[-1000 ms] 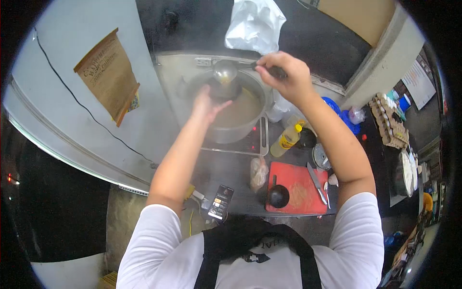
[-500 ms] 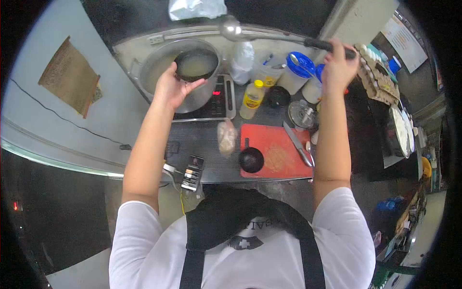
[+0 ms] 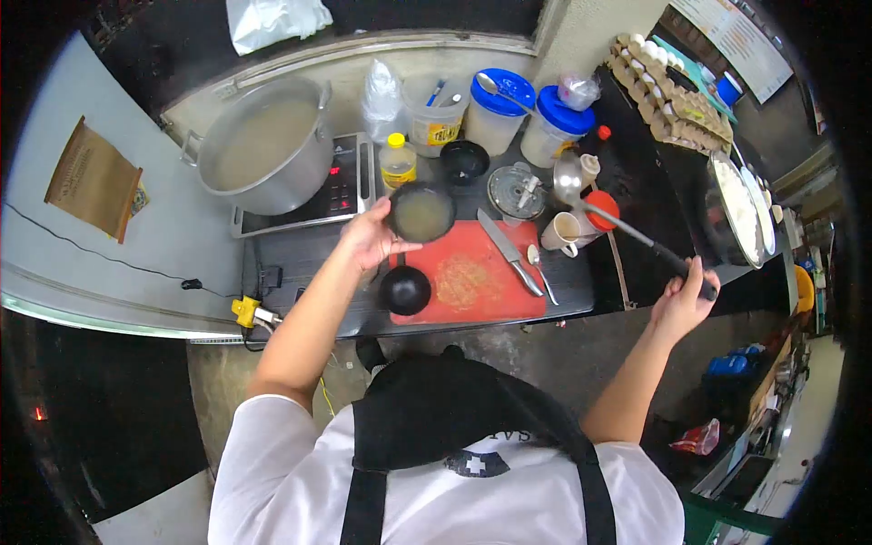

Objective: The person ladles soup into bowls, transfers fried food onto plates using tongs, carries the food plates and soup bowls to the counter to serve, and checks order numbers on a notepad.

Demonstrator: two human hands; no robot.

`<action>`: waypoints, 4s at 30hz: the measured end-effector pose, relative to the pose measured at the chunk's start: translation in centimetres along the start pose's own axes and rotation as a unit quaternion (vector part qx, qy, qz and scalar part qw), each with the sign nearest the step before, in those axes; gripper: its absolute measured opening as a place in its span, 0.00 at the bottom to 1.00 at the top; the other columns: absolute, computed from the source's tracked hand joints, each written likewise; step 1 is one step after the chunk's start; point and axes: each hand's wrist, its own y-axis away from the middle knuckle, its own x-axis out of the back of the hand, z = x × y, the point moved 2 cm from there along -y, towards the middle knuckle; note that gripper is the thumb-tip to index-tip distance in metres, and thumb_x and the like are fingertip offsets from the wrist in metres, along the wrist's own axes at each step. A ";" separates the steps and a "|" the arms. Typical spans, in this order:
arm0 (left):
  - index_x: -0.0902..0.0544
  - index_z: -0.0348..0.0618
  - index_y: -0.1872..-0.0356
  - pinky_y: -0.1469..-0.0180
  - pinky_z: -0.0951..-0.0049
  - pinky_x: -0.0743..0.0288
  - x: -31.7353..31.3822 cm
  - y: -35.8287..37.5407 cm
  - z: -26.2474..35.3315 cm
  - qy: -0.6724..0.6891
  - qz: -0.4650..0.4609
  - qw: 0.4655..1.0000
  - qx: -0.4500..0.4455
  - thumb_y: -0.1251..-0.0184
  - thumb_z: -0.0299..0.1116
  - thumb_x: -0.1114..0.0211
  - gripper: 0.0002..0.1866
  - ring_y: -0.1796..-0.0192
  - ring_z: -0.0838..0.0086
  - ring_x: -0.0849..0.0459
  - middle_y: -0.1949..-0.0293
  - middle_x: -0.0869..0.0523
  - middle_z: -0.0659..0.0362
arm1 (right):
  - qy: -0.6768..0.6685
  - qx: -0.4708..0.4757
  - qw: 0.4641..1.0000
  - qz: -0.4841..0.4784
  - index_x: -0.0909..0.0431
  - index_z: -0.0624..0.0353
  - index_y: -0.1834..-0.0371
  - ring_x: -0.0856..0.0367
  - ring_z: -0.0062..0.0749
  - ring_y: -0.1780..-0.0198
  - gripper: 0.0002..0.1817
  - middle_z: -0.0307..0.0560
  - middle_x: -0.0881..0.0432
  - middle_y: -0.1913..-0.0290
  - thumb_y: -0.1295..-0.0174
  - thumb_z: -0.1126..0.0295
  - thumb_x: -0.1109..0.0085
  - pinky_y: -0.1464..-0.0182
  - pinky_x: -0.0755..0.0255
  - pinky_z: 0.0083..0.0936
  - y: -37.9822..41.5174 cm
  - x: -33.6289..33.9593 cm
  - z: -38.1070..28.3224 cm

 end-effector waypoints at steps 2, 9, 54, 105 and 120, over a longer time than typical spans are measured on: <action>0.42 0.54 0.29 0.45 0.36 0.26 0.9 -1.9 -1.7 -0.034 -0.001 0.999 0.011 0.23 0.45 0.57 0.24 0.35 0.48 0.28 0.32 0.33 0.51 | 0.028 -0.002 1.000 -0.001 0.33 0.54 0.63 0.35 0.14 0.86 0.11 0.45 0.20 0.69 0.38 0.75 0.38 0.87 0.45 0.11 -0.1 2.1 -0.1; 0.52 0.60 0.26 0.46 0.35 0.26 7.3 -8.4 -5.4 -0.058 -0.025 0.993 0.101 0.25 0.45 0.52 0.31 0.35 0.48 0.29 0.29 0.38 0.55 | 0.082 -0.017 0.997 0.007 0.34 0.54 0.63 0.36 0.13 0.86 0.12 0.44 0.21 0.68 0.39 0.76 0.37 0.87 0.44 0.11 0.0 6.0 0.6; 0.30 0.37 0.44 0.71 0.69 0.16 11.3 14.5 -7.1 -0.034 0.084 0.993 0.076 0.53 0.21 0.45 0.28 0.69 0.61 0.14 0.64 0.18 0.53 | -0.105 0.029 0.870 -0.481 0.25 0.59 0.58 0.22 0.19 0.68 0.06 0.47 0.18 0.55 0.37 0.76 0.40 0.71 0.28 0.15 14.0 -35.0 2.0; 0.34 0.34 0.39 0.44 0.53 0.20 13.8 15.9 28.5 -0.009 0.224 0.942 -0.251 0.25 0.45 0.49 0.25 0.43 0.52 0.23 0.43 0.27 0.41 | 0.093 0.021 0.773 -0.627 0.22 0.66 0.62 0.28 0.16 0.80 0.16 0.43 0.16 0.69 0.38 0.61 0.38 0.78 0.31 0.16 20.8 -64.7 0.4; 0.37 0.34 0.36 0.45 0.51 0.21 13.1 12.2 28.9 0.036 0.203 0.934 -0.291 0.22 0.44 0.55 0.25 0.37 0.49 0.28 0.37 0.32 0.40 | 0.044 0.142 0.701 -0.698 0.24 0.59 0.66 0.26 0.15 0.77 0.08 0.40 0.16 0.69 0.39 0.68 0.36 0.77 0.32 0.16 27.0 -56.6 -6.0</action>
